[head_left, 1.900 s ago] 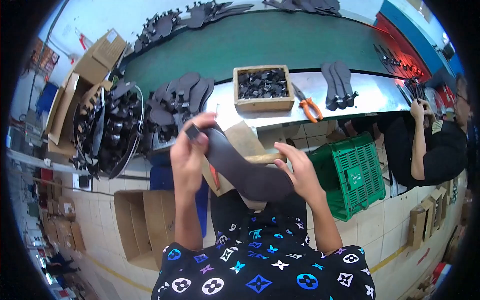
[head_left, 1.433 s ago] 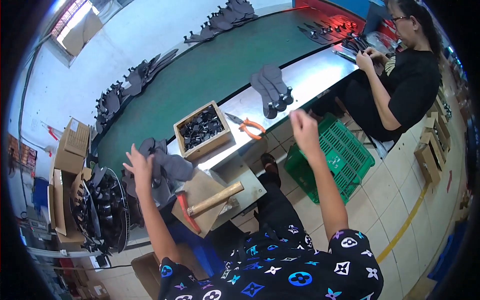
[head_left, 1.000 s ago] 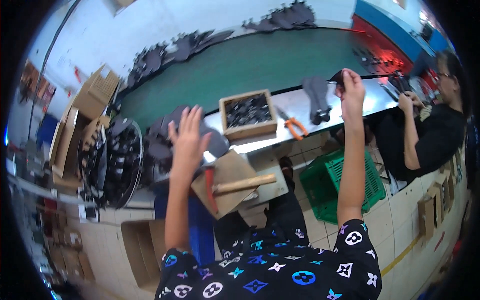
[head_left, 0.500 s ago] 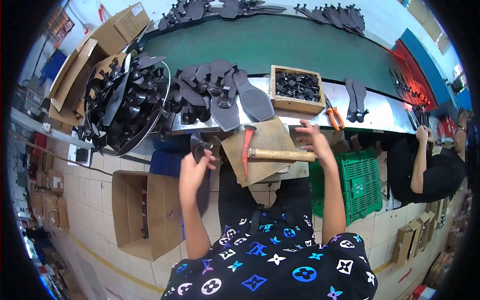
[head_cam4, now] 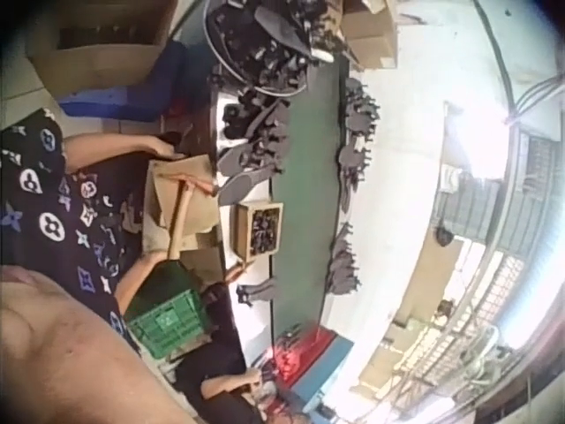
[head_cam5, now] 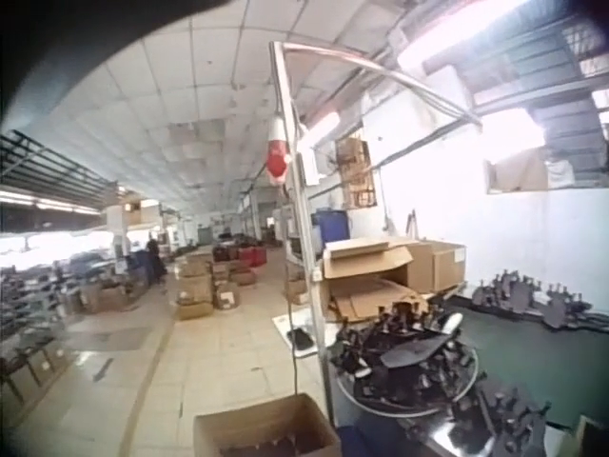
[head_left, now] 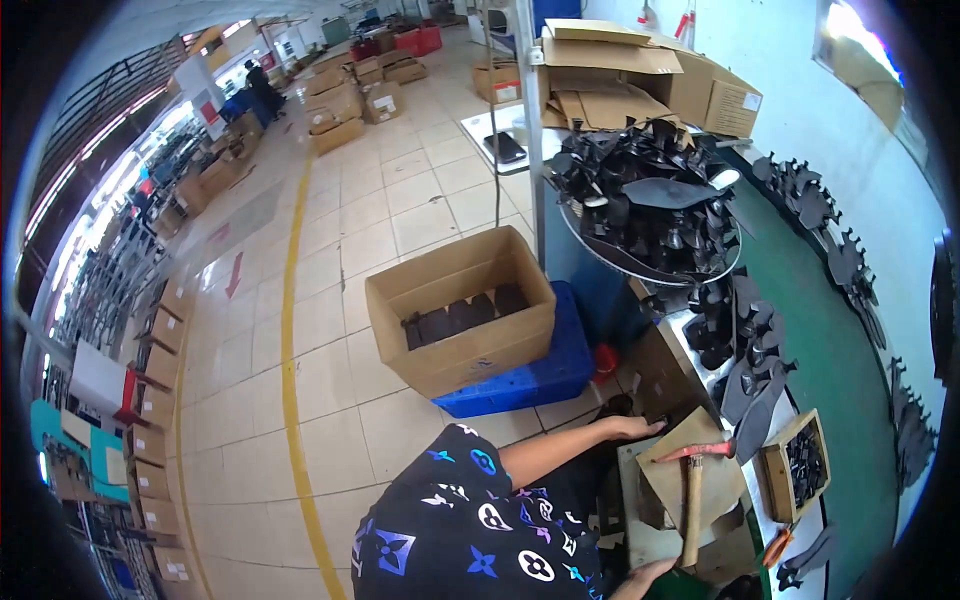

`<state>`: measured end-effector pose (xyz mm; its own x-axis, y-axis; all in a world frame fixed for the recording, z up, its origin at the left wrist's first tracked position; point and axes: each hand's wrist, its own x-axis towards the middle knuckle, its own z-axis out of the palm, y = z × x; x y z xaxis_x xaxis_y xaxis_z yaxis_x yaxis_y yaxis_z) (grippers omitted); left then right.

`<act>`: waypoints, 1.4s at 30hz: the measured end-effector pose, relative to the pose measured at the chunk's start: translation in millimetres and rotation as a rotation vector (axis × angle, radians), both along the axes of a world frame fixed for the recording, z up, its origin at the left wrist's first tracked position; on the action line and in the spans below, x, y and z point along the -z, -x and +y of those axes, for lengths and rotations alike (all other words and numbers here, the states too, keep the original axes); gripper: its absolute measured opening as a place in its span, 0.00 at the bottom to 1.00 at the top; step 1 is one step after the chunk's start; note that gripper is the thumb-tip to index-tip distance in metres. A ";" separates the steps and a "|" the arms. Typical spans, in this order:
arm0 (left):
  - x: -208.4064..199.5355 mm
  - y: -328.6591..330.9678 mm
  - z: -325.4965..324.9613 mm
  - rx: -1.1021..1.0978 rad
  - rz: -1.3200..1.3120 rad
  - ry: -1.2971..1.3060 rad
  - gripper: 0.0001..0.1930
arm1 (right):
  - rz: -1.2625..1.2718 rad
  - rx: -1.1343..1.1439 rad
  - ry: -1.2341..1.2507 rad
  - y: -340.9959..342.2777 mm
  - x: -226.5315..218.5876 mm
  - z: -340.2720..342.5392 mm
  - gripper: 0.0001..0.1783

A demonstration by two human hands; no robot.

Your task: Assembling shoe insoles by hammering components and packing them into a box.

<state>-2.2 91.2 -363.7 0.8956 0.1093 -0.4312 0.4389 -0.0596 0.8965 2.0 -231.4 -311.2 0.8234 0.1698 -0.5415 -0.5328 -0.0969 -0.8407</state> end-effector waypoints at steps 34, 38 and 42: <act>-82.0 114.0 -114.1 -0.671 -0.055 0.779 0.18 | -0.367 -0.190 0.241 136.2 -0.5 -5.6 0.26; -91.6 116.6 -130.6 -0.559 -0.268 0.338 0.15 | -0.575 -0.074 0.310 138.1 -9.3 -11.7 0.33; -105.0 101.4 -118.8 -0.540 -0.265 0.600 0.16 | -0.843 -0.201 0.658 133.1 -40.3 -26.1 0.31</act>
<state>-103.6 -27.6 -258.6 0.8657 0.3710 -0.3361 0.0415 0.6160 0.7867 -131.1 -257.5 -271.0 0.9623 0.2266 0.1507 0.2673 -0.6831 -0.6797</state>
